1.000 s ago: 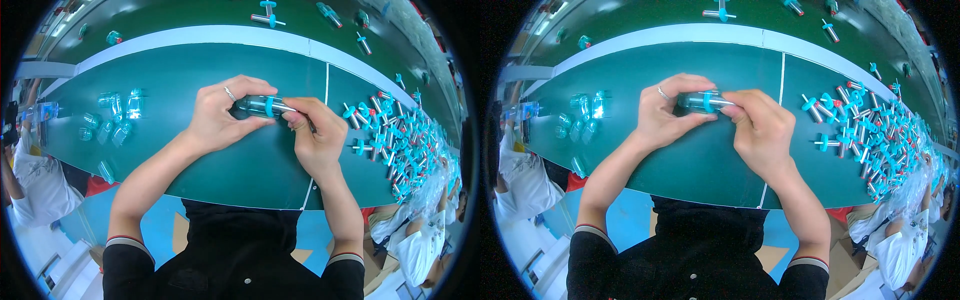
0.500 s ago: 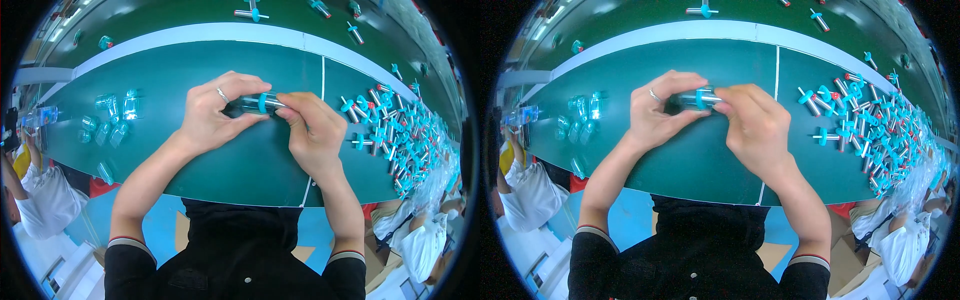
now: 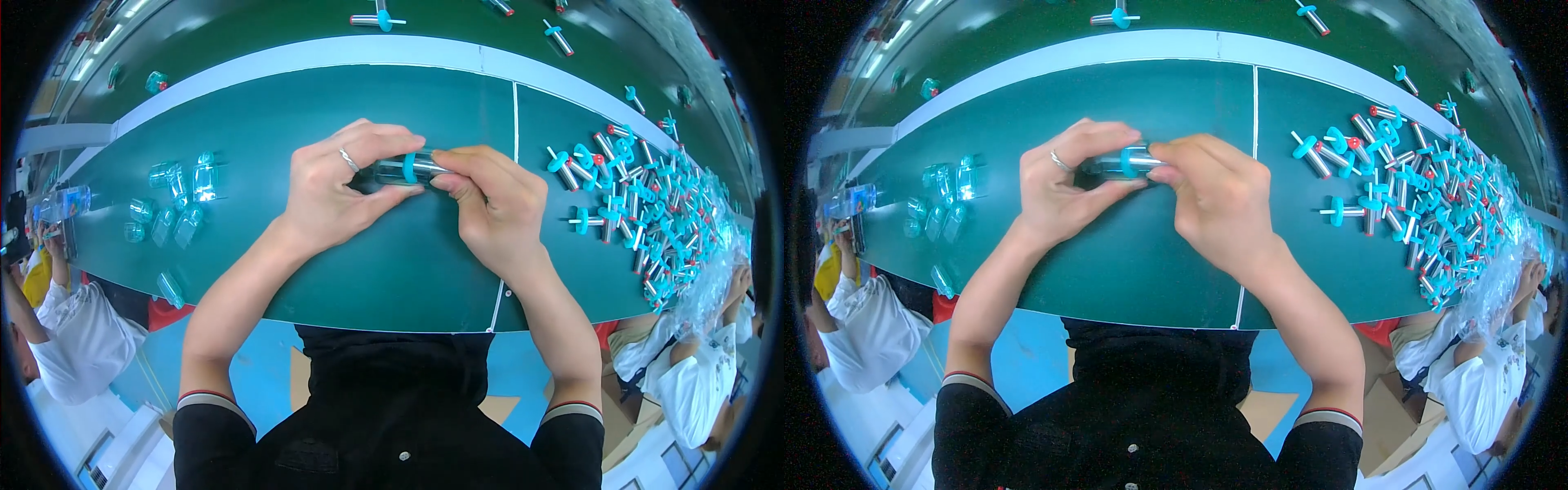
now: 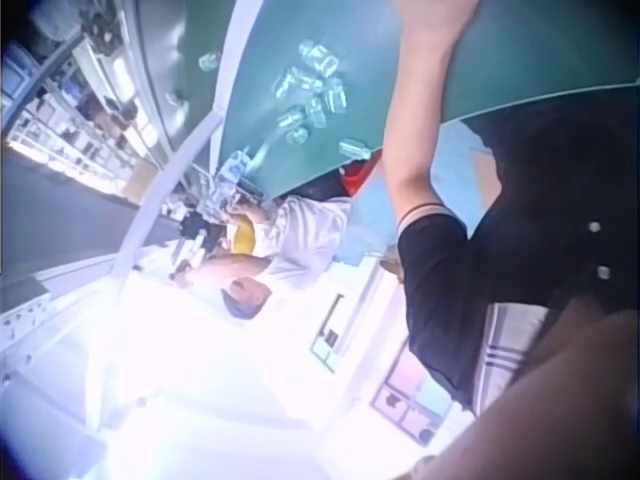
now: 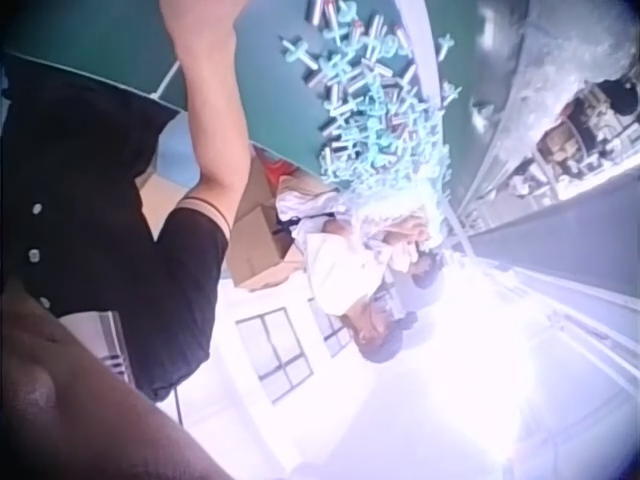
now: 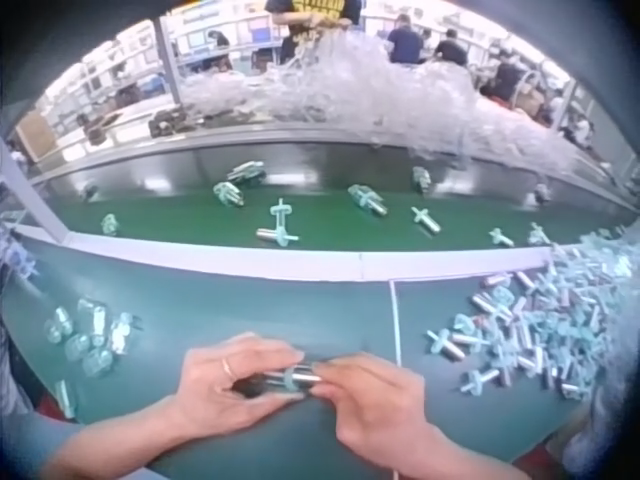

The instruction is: The person assembles small internal components into a plastic housing by hand on a factory production line.

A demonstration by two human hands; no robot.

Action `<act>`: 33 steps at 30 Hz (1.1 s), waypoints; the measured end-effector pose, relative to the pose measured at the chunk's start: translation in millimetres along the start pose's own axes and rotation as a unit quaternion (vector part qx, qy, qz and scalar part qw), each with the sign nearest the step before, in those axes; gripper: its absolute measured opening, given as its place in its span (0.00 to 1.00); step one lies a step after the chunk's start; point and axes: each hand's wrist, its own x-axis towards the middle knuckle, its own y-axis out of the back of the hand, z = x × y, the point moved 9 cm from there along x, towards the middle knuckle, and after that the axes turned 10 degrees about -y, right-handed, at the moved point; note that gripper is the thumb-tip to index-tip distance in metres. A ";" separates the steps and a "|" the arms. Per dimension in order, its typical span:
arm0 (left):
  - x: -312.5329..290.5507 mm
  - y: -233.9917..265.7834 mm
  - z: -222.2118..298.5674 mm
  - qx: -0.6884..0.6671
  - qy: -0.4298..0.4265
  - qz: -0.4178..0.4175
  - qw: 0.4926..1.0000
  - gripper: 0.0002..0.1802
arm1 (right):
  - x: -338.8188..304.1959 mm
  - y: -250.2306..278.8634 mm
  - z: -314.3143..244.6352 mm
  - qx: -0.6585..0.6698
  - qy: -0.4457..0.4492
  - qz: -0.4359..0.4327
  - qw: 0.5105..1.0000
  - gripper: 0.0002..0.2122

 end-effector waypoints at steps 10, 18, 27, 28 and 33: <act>-9.4 -4.4 -26.1 -0.124 0.097 -0.026 0.987 0.26 | 0.9 -1.1 -14.2 -0.051 0.062 -0.027 0.996 0.12; -17.2 -12.7 -33.8 -0.229 0.227 -0.058 0.945 0.29 | -1.7 -3.0 -13.8 -0.071 0.087 -0.029 0.993 0.14; -19.2 -13.5 -38.9 -0.247 0.273 -0.070 0.927 0.29 | -2.0 -5.0 -10.9 -0.053 0.085 -0.026 0.995 0.15; -20.1 -14.1 -39.9 -0.251 0.282 -0.068 0.923 0.29 | -1.8 -4.2 -11.5 -0.054 0.087 -0.020 0.995 0.15; -16.3 -10.0 -33.2 -0.184 0.215 -0.082 0.956 0.28 | -2.1 -5.6 -11.8 -0.041 0.075 -0.027 0.996 0.15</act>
